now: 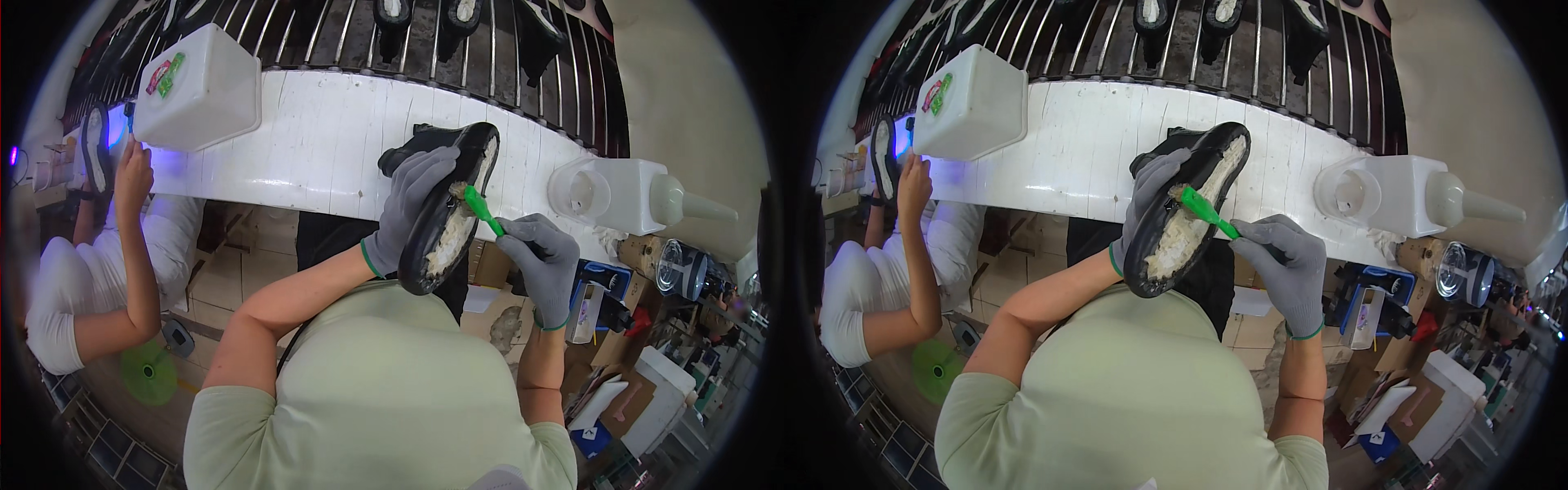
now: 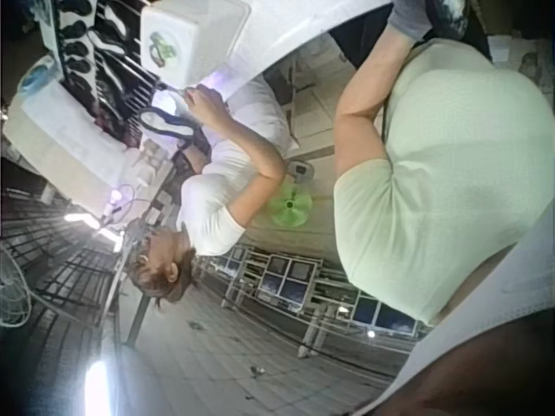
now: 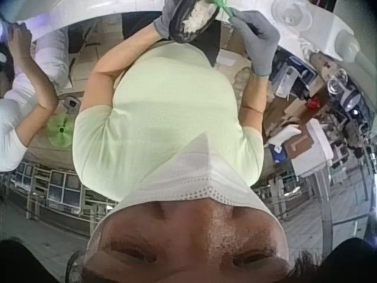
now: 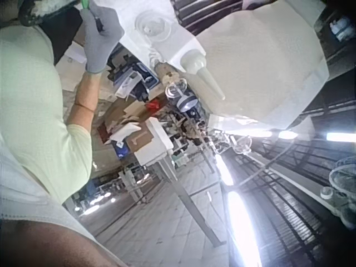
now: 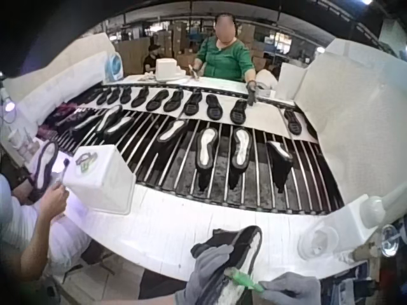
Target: Applying adhesive to the bottoms of shoe uppers using a brush on a manufacturing line.
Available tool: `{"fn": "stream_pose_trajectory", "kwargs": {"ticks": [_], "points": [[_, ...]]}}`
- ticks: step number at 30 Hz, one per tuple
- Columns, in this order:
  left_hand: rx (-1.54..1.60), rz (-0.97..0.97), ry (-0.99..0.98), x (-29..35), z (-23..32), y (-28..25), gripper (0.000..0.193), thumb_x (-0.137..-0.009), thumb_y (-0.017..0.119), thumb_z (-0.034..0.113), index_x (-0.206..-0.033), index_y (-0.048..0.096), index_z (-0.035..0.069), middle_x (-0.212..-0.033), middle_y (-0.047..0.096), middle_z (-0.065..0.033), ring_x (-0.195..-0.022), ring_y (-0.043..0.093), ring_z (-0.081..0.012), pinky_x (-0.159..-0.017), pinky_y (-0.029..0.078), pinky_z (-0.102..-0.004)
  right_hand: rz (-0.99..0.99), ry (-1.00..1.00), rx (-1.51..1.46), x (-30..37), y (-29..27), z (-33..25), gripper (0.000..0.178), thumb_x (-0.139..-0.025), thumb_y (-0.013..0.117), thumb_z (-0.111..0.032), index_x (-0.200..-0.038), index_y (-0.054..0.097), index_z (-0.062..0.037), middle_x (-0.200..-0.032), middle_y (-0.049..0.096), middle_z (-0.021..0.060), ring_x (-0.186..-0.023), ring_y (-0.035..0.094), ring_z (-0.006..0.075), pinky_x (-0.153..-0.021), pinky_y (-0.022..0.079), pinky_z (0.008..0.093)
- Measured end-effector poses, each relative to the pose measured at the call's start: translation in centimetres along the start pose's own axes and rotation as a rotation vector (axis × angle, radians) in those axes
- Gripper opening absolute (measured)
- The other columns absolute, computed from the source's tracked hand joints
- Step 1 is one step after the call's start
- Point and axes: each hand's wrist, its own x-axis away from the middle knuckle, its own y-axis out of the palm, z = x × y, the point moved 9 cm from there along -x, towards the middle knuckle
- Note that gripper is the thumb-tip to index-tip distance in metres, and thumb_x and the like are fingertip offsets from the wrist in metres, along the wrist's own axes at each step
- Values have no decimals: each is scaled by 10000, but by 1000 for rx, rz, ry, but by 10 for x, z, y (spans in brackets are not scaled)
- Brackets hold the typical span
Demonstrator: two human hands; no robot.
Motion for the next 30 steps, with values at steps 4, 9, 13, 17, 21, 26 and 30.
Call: {"fn": "stream_pose_trajectory", "kwargs": {"ticks": [4, 9, 13, 17, 21, 26, 30], "points": [[-4, -37, 1, -5, 1, -3, 684, -775, 728, 147, -1359, 384, 56, -1327, 500, -166, -1191, 507, -350, -1033, 379, -458, -24, -48, -30, 6, 6, -7, 233, -724, 753, 10, -956, 744, -6, -805, 689, 92, -710, 633, 125, -637, 470, 237], [15, -78, -8, -16, 13, -8, 696, -780, 732, 200, -1366, 385, 53, -1315, 505, -154, -1180, 511, -339, -1020, 390, -431, -54, -154, -19, 13, 10, -25, 270, -703, 766, 24, -969, 744, -14, -821, 691, 95, -684, 632, 128, -615, 474, 233], [30, -169, -54, -21, 17, -10, 707, -781, 725, 221, -1376, 385, 49, -1306, 511, -154, -1174, 516, -325, -999, 400, -412, -104, -171, 2, 20, 12, -40, 294, -683, 780, 18, -972, 744, -21, -823, 689, 100, -670, 637, 127, -595, 484, 229], [20, -240, -74, -23, 21, -13, 722, -758, 727, 249, -1369, 401, 44, -1280, 523, -140, -1117, 527, -317, -962, 412, -407, -118, -270, 9, 23, 11, -57, 292, -671, 789, 11, -957, 745, -27, -822, 688, 101, -671, 644, 142, -595, 489, 236], [23, -425, -90, -38, 41, -17, 801, -694, 787, 233, -1376, 411, 48, -1282, 524, -120, -1117, 518, -295, -969, 403, -389, -103, -354, 41, 24, 4, -70, 295, -657, 799, 1, -945, 746, -40, -813, 686, 104, -666, 649, 160, -586, 490, 245], [251, -724, -221, -49, 40, -7, 806, -643, 807, 256, -1343, 445, 86, -1237, 555, -121, -1070, 552, -305, -941, 439, -387, -39, -471, 97, 15, -9, -85, 297, -657, 802, -9, -946, 746, -48, -800, 682, 97, -659, 647, 165, -579, 489, 246], [416, -907, -443, -48, 14, 6, 788, -611, 867, 264, -1286, 514, 60, -1182, 618, -123, -1066, 599, -256, -921, 474, -367, 41, -531, 200, 3, -21, -92, 268, -679, 794, -23, -940, 744, -58, -783, 673, 90, -640, 640, 169, -561, 478, 258]]}}
